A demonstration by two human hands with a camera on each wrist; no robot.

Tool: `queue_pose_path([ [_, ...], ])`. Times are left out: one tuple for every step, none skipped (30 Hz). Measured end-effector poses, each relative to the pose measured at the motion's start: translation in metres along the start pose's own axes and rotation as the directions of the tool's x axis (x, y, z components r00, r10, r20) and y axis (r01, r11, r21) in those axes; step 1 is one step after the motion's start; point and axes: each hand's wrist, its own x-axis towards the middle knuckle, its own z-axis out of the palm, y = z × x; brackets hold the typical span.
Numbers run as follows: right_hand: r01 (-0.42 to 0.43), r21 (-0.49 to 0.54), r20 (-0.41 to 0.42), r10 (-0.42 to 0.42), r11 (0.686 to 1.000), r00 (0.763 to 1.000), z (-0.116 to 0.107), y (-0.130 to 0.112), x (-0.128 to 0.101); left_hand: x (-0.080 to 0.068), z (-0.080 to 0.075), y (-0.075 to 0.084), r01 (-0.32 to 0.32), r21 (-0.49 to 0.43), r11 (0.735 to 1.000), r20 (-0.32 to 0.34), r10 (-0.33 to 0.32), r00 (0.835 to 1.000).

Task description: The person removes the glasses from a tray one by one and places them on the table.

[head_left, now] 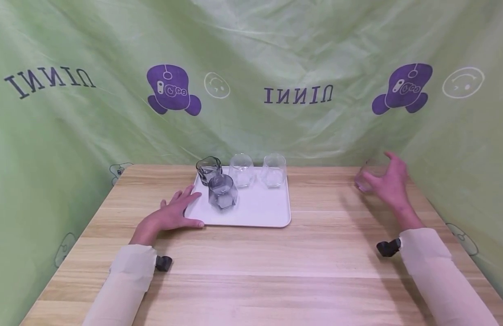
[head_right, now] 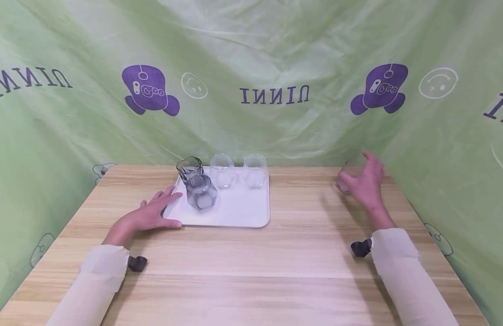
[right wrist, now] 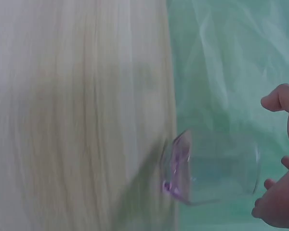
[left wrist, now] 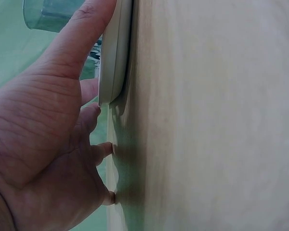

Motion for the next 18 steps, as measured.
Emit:
queue_pose_path([
  [0.017, 0.009, -0.006, -0.016, 1.0, 1.0, 0.002, -0.003, -0.001, 0.0, 0.0, 0.0, 0.0, 0.0, 1.0, 0.0, 0.0, 1.0],
  [0.033, 0.02, -0.014, -0.033, 0.999, 0.999, 0.004, -0.006, -0.001, 0.0, 0.0, -0.001, 0.0, 0.001, 1.0, 0.0, 0.0, 1.0],
  [0.046, 0.031, -0.016, -0.045, 0.998, 0.999, 0.007, -0.009, -0.002, 0.001, 0.001, -0.001, -0.002, 0.001, 1.0, -0.001, 0.002, 1.0],
  [0.059, 0.045, -0.017, -0.058, 0.997, 0.998, 0.009, -0.013, -0.003, 0.001, 0.001, -0.001, -0.002, 0.004, 1.0, -0.002, 0.002, 1.0],
  [0.071, 0.059, -0.016, -0.07, 0.996, 0.997, 0.012, -0.017, -0.005, 0.001, 0.001, -0.001, -0.002, 0.006, 1.0, -0.002, 0.002, 1.0],
  [0.088, 0.061, -0.015, -0.087, 0.994, 0.996, 0.015, -0.02, -0.006, 0.001, 0.001, -0.002, -0.001, 0.007, 1.0, -0.003, 0.001, 1.0],
  [0.096, 0.06, -0.013, -0.095, 0.994, 0.995, 0.018, -0.024, -0.008, 0.001, 0.001, -0.002, 0.0, 0.008, 1.0, -0.004, 0.0, 1.0],
  [0.104, 0.059, -0.006, -0.103, 0.993, 0.995, 0.021, -0.027, -0.009, 0.001, 0.002, -0.002, 0.0, 0.009, 1.0, -0.004, 0.0, 1.0],
  [0.106, 0.057, 0.007, -0.107, 0.993, 0.994, 0.025, -0.031, -0.011, 0.001, 0.002, -0.002, 0.0, 0.01, 1.0, -0.004, 0.0, 1.0],
  [0.11, 0.06, 0.021, -0.112, 0.992, 0.994, 0.029, -0.034, -0.012, 0.001, 0.002, -0.002, 0.001, 0.011, 1.0, -0.004, -0.001, 1.0],
  [0.117, 0.06, 0.034, -0.119, 0.991, 0.992, 0.033, -0.037, -0.013, 0.001, 0.001, -0.002, 0.003, 0.01, 1.0, -0.003, -0.003, 1.0],
  [0.124, 0.063, 0.046, -0.127, 0.99, 0.991, 0.037, -0.04, -0.014, 0.001, 0.001, -0.002, 0.004, 0.008, 1.0, -0.002, -0.004, 1.0],
  [0.13, 0.072, 0.06, -0.135, 0.989, 0.989, 0.042, -0.042, -0.014, 0.0, 0.001, -0.001, 0.005, 0.006, 1.0, -0.002, -0.005, 1.0],
  [0.14, 0.083, 0.073, -0.146, 0.987, 0.987, 0.047, -0.044, -0.015, 0.0, 0.001, -0.001, 0.005, 0.005, 1.0, -0.003, -0.005, 1.0],
  [0.147, 0.094, 0.086, -0.155, 0.985, 0.984, 0.051, -0.047, -0.016, 0.0, 0.001, -0.001, 0.004, 0.002, 1.0, -0.003, -0.004, 1.0],
  [0.158, 0.105, 0.096, -0.169, 0.982, 0.981, 0.056, -0.049, -0.016, 0.0, 0.001, -0.001, 0.004, -0.001, 1.0, -0.003, -0.004, 1.0],
  [0.171, 0.112, 0.103, -0.183, 0.979, 0.978, 0.061, -0.051, -0.017, -0.001, 0.001, -0.001, 0.003, -0.004, 1.0, -0.003, -0.003, 1.0],
  [0.181, 0.118, 0.113, -0.194, 0.976, 0.974, 0.066, -0.053, -0.017, -0.001, 0.002, 0.0, 0.001, -0.006, 1.0, -0.003, -0.001, 1.0],
])
